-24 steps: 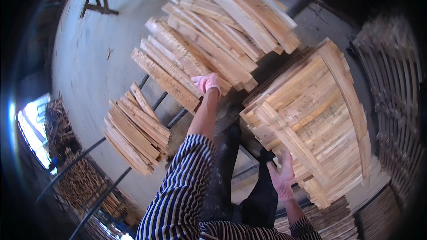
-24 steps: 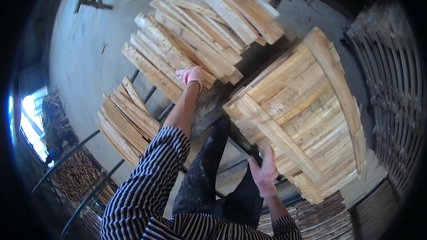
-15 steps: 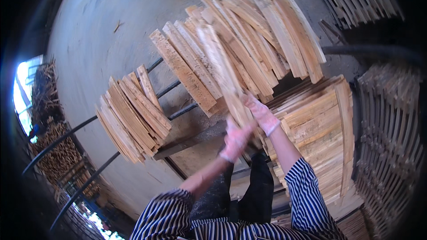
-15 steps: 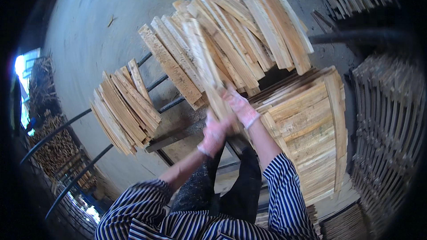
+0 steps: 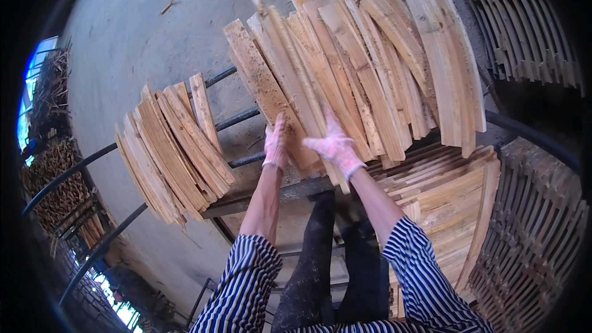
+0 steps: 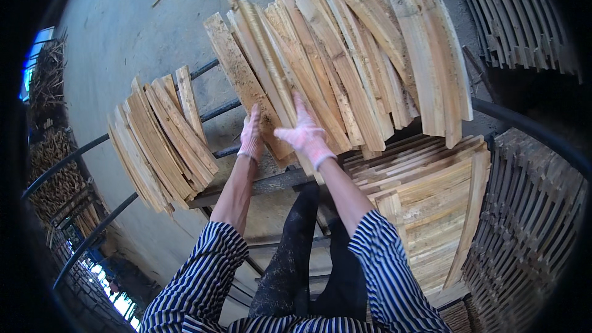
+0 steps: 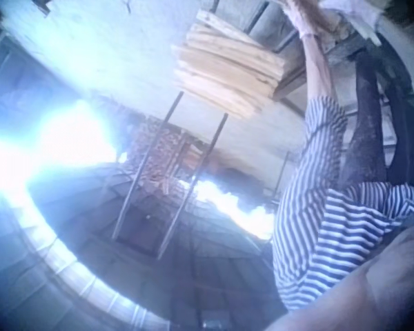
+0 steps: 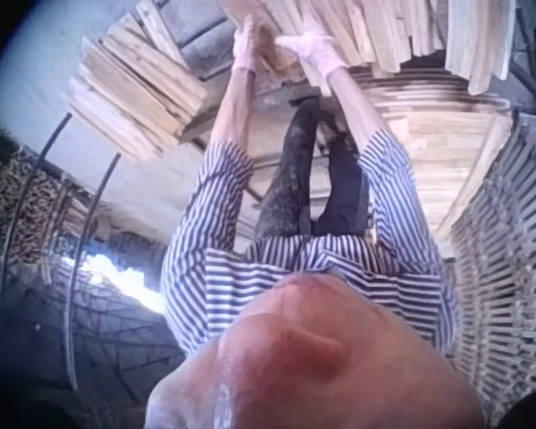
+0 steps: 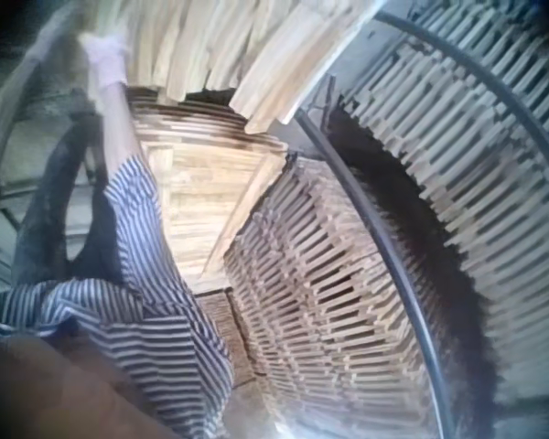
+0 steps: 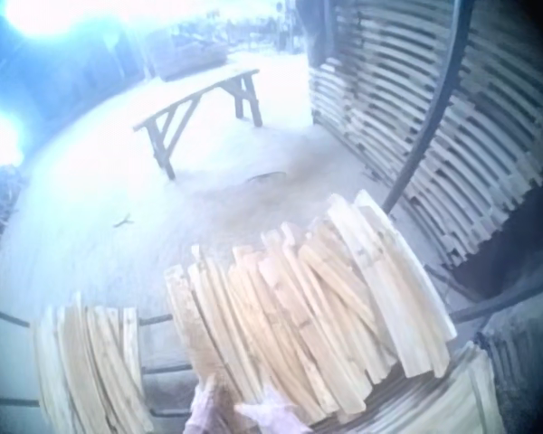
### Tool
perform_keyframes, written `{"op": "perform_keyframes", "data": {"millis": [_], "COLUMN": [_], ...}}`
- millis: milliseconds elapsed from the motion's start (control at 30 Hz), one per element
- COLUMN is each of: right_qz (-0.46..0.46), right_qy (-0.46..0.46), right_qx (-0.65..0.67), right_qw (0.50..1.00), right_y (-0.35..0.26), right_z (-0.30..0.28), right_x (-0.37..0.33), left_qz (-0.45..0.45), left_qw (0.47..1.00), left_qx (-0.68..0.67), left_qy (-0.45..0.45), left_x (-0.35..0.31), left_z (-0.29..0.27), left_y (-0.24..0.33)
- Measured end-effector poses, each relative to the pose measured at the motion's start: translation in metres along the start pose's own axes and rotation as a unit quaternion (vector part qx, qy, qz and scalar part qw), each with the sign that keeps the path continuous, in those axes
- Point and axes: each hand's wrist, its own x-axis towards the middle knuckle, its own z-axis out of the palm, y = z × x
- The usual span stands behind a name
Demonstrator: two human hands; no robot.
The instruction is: The person repeatedly picks up bundles of wooden planks from a metal rack and places them onto a growing stack on the floor. The worker wears pink gloves and handles the wood by hand, moving from the rack to the stack in a continuous loop.
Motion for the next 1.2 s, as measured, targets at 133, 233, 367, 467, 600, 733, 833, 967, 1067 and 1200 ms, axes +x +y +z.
{"op": "perform_keyframes", "data": {"millis": [133, 233, 367, 467, 600, 733, 833, 967, 1067, 1200], "right_qz": [0.068, 0.087, 0.094, 0.111, 0.128, 0.115, 0.164, 0.185, 0.169, -0.011], "right_qy": [0.02, 0.038, -0.024, -0.101, -0.116, -0.14, -0.106, -0.056, -0.048, 0.008], "right_qx": [-0.165, -0.097, -0.017, -0.009, 0.044, 0.294, 0.056, -0.1, -0.081, 0.066], "right_qw": [0.984, 0.991, 0.995, 0.989, 0.984, 0.938, 0.979, 0.976, 0.981, 0.998], "right_y": [0.007, 0.011, 0.005, -0.005, -0.023, 0.038, 0.038, 0.002, 0.0, 0.029], "right_z": [0.033, 0.029, -0.003, -0.019, -0.045, -0.061, -0.042, -0.053, -0.068, -0.127], "right_x": [0.022, 0.026, 0.028, 0.0, -0.103, -0.18, -0.211, -0.232, -0.29, -0.37], "left_qz": [-0.047, -0.074, -0.033, -0.025, -0.077, -0.181, -0.216, -0.177, -0.119, 0.031], "left_qw": [0.993, 0.996, 0.981, 0.958, 0.975, 0.945, 0.855, 0.89, 0.9, 0.924], "left_qx": [-0.073, 0.012, -0.156, -0.232, -0.134, -0.096, -0.362, -0.343, -0.318, -0.08], "left_qy": [0.074, 0.05, -0.112, -0.164, -0.158, -0.253, -0.302, -0.244, -0.272, -0.372], "left_x": [0.026, 0.022, -0.001, -0.059, -0.179, -0.227, -0.192, -0.207, -0.232, -0.306], "left_z": [0.023, 0.013, 0.004, -0.009, -0.027, -0.039, -0.038, -0.013, -0.028, -0.018], "left_y": [-0.023, -0.023, -0.014, -0.014, -0.001, -0.011, -0.016, -0.025, -0.041, -0.036]}}
